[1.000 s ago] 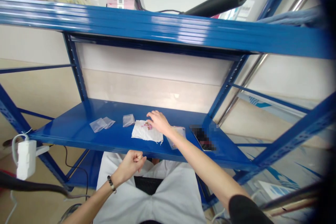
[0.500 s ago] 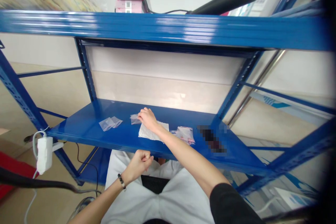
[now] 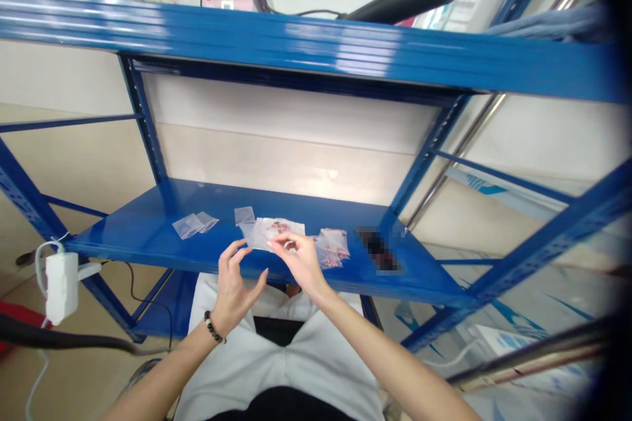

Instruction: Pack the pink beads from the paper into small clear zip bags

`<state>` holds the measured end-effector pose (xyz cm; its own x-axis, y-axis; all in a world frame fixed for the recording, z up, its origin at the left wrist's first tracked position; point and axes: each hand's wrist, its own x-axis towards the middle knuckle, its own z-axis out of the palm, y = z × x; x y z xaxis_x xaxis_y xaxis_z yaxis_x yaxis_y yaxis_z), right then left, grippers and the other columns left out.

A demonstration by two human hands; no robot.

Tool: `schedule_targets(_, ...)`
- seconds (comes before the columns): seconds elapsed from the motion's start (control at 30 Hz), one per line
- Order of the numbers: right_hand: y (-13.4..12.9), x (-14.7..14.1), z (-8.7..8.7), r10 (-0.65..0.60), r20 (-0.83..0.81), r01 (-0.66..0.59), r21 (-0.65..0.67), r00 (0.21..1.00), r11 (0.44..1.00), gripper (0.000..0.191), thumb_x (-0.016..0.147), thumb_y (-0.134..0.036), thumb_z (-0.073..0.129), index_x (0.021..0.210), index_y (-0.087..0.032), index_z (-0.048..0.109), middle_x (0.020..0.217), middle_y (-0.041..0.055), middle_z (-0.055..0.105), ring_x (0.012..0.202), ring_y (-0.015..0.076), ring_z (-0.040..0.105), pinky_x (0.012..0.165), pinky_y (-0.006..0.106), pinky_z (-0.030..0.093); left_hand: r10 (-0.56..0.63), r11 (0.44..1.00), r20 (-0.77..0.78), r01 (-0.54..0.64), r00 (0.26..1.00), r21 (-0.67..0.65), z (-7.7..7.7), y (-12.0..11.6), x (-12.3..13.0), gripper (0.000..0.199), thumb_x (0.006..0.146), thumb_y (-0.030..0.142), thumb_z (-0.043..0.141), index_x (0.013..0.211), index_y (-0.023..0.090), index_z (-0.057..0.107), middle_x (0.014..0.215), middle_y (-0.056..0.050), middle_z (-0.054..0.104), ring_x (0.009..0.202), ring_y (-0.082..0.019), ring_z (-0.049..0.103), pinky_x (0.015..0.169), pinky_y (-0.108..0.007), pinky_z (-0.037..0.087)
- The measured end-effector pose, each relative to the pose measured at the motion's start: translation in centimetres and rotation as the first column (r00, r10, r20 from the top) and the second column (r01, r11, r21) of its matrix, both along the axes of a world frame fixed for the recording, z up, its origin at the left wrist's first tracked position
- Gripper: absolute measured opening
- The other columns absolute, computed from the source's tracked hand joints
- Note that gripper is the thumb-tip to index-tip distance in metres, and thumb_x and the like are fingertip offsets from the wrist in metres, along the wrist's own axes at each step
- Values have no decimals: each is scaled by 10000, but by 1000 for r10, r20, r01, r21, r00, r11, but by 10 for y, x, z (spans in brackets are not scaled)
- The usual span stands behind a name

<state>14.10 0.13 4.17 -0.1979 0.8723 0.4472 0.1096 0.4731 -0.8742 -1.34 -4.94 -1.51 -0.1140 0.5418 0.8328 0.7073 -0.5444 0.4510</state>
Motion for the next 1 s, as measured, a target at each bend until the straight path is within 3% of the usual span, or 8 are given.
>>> schedule_targets(0.1, -44, 22, -28, -37, -62, 25, -176, 997, 984, 175, 808, -345, 705, 808, -173, 741, 822, 49, 725, 761, 177, 622, 684, 275, 439, -66, 998, -177, 62, 982, -27, 2, -6, 4, 753, 815, 289, 677, 1450, 207, 282, 1427, -176, 410, 1335, -316, 391, 1073, -490, 355)
schedule_targets(0.27, -75, 36, -59, 6, -81, -32, -317, 997, 948, 178, 792, -348, 723, 798, -170, 731, 809, 40, 706, 757, 171, 603, 703, 285, 432, -279, 951, -365, 202, 888, -235, -9, -14, 16, 790, 836, 233, 586, 1511, 196, 178, 1449, -168, 411, 1367, -318, 356, 1112, -497, 284)
schedule_targets(0.43, -66, 37, -64, 141, -35, -144, -328, 989, 933, 171, 794, -334, 718, 759, -166, 710, 760, 21, 675, 719, 155, 579, 675, 274, 415, -396, 895, -321, 283, 861, -345, -24, -7, 20, 685, 818, 159, 498, 1458, 173, 256, 1279, -166, 513, 1220, -314, 463, 1017, -493, 354)
schedule_targets(0.57, -66, 34, -64, 181, -160, -231, -403, 970, 886, 207, 821, -362, 690, 769, -162, 683, 769, 18, 660, 726, 149, 577, 711, 278, 440, -437, 857, -227, 326, 870, -400, -29, -6, 22, 630, 799, 114, 454, 1413, 167, 321, 1160, -137, 554, 1074, -280, 507, 937, -456, 399)
schedule_targets(0.67, -73, 32, -62, 187, -197, -253, -403, 962, 880, 250, 866, -394, 633, 773, -163, 662, 769, 23, 651, 744, 152, 580, 728, 283, 448, -440, 840, -193, 325, 877, -435, -28, -13, 23, 591, 830, 120, 441, 1411, 172, 344, 1129, -125, 556, 1036, -268, 508, 918, -445, 409)
schedule_targets(0.73, -76, 33, -61, 152, -141, -192, -347, 978, 918, 241, 885, -395, 608, 810, -170, 653, 769, 20, 637, 734, 150, 568, 707, 277, 446, -444, 829, -161, 336, 881, -448, -26, -18, 23, 552, 866, 135, 427, 1412, 182, 363, 1118, -120, 558, 1031, -260, 513, 926, -442, 412)
schedule_targets(0.83, -78, 37, -56, 54, 37, -49, -126, 998, 991, 155, 885, -335, 617, 924, -190, 657, 825, 25, 619, 762, 156, 557, 720, 284, 448, -477, 795, -75, 394, 876, -462, -22, -23, 21, 493, 915, 161, 406, 1406, 200, 400, 1135, -118, 562, 1051, -248, 524, 953, -433, 417)
schedule_targets(1.0, -72, 46, -52, -64, 275, -5, 244, 959, 970, 144, 922, -232, 564, 1001, -235, 684, 927, 58, 593, 915, 202, 551, 841, 356, 461, -565, 661, 148, 553, 811, -508, -11, -18, 20, 387, 959, 212, 407, 1337, 206, 489, 1235, -116, 577, 1118, -228, 547, 997, -396, 426)
